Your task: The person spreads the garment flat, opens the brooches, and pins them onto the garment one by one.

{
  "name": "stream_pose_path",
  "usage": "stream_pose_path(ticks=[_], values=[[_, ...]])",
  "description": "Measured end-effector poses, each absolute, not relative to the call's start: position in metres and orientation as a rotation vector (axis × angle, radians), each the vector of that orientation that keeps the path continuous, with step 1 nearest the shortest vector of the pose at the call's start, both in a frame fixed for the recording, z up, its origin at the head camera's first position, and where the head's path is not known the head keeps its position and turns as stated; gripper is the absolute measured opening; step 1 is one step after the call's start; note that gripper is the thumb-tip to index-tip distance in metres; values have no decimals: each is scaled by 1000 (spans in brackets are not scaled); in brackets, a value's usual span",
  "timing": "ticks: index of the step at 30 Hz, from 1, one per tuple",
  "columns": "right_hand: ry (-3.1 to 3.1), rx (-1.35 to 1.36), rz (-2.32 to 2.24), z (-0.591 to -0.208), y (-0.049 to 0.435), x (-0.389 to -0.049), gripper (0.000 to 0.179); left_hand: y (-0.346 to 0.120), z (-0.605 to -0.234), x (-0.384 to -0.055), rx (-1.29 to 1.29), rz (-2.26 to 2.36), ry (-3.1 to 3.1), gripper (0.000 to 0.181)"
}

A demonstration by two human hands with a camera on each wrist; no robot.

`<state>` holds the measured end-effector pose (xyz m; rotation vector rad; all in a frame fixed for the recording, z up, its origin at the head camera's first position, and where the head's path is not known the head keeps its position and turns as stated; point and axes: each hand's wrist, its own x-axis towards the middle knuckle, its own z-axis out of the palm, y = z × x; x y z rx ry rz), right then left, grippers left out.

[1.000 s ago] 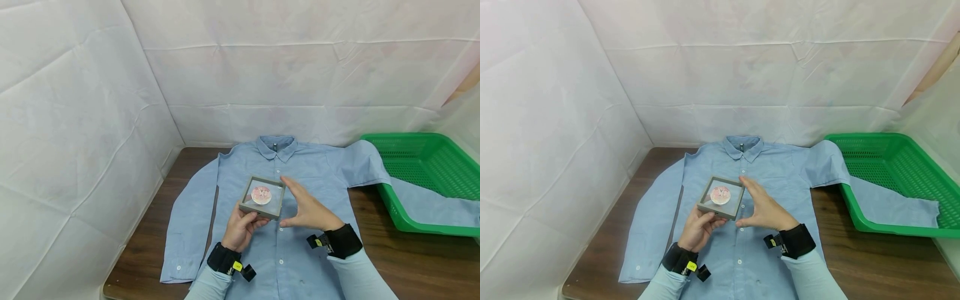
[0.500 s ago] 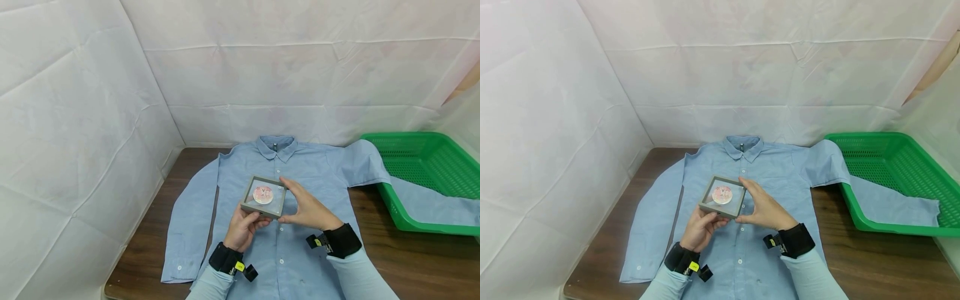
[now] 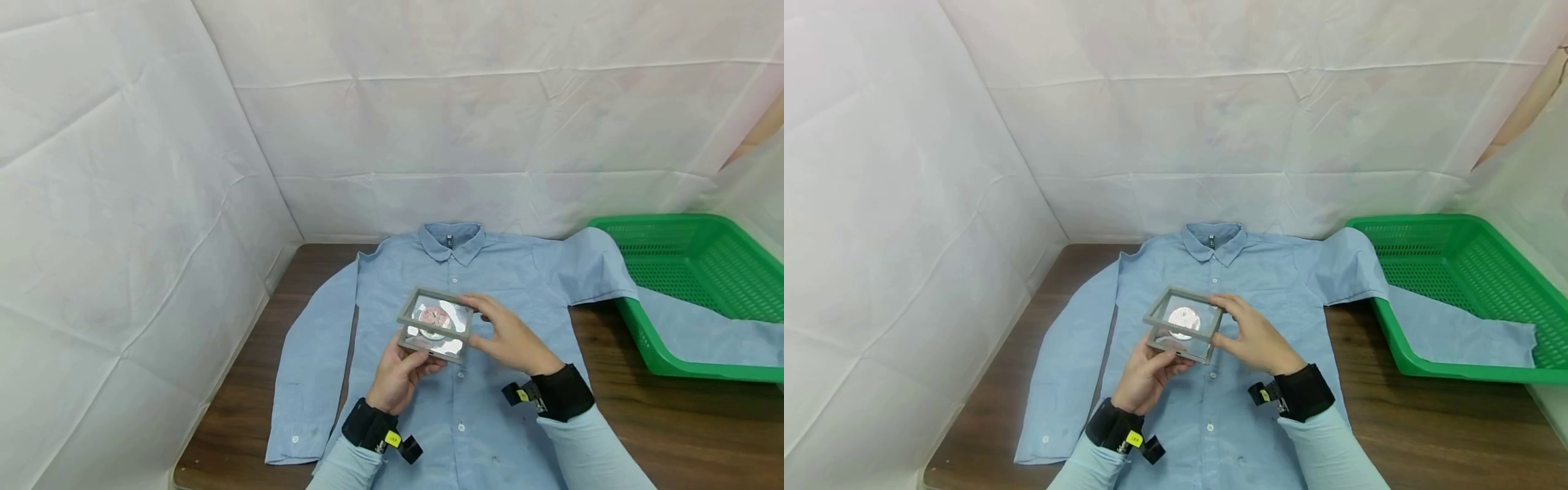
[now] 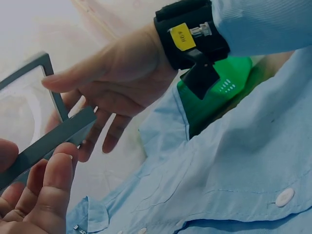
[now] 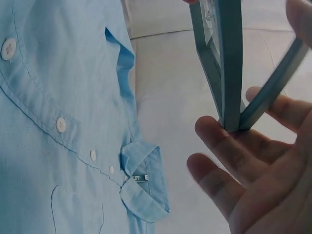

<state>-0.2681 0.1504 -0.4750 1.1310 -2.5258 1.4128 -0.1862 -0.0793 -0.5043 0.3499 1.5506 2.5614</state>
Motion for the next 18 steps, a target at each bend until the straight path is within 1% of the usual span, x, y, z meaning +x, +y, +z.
stream_pose_path(ticks=[4,7,12,18], values=[[-2492,1038,1465,-474,153,-268,43,-79,-505,-185,360,2518,1600,48],[-2494,937,1502,-475,155,-269,34,-78,-505,-184,331,2483,1650,48],[-2469,818,1531,-476,157,-270,32,-77,-506,-184,316,2411,1695,46],[-2471,742,1501,-475,158,-272,36,-75,-506,-182,300,2325,1730,36]])
